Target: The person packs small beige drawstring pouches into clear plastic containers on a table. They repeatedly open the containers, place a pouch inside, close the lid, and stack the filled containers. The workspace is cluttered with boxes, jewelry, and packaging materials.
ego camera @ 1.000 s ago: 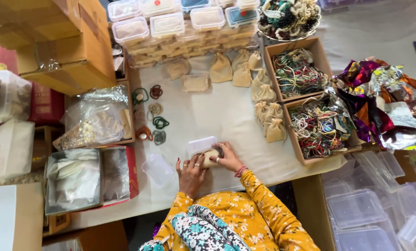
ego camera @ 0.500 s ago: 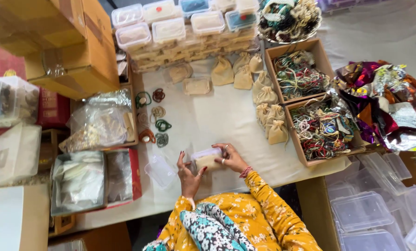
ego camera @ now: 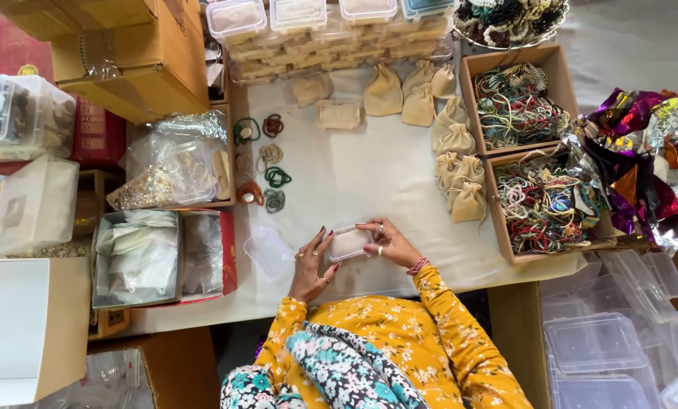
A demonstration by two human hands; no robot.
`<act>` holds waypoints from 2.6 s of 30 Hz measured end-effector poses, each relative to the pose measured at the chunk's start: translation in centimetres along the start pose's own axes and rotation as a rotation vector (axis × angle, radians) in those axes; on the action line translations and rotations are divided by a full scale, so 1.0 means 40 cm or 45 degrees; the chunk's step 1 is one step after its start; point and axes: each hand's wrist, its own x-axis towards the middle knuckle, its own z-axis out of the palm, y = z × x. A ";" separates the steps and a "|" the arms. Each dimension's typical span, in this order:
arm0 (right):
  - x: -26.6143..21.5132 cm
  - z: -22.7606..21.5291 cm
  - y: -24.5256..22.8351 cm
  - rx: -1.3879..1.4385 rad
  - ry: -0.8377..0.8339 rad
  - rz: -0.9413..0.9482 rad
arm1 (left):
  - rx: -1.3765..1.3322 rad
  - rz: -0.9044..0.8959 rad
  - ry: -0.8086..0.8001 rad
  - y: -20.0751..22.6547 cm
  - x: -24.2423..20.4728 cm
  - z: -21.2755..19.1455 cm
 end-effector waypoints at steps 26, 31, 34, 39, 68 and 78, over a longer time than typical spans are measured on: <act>-0.011 0.037 -0.049 -0.634 0.115 -0.276 | 0.377 0.036 0.201 0.006 0.048 0.091; -0.014 0.035 -0.057 -0.562 0.071 -0.169 | 0.546 0.193 0.160 0.078 0.070 0.071; -0.019 0.038 -0.053 -0.586 0.083 -0.319 | 0.636 0.257 0.173 0.031 0.062 0.115; -0.020 0.033 -0.070 -0.478 0.042 -0.033 | 0.782 0.325 0.159 0.038 0.075 0.127; -0.023 0.032 -0.045 -0.384 0.043 -0.070 | 0.678 0.355 0.034 0.017 0.037 0.114; -0.024 0.027 -0.058 -0.507 0.033 -0.072 | 0.638 0.169 -0.126 0.027 0.100 0.126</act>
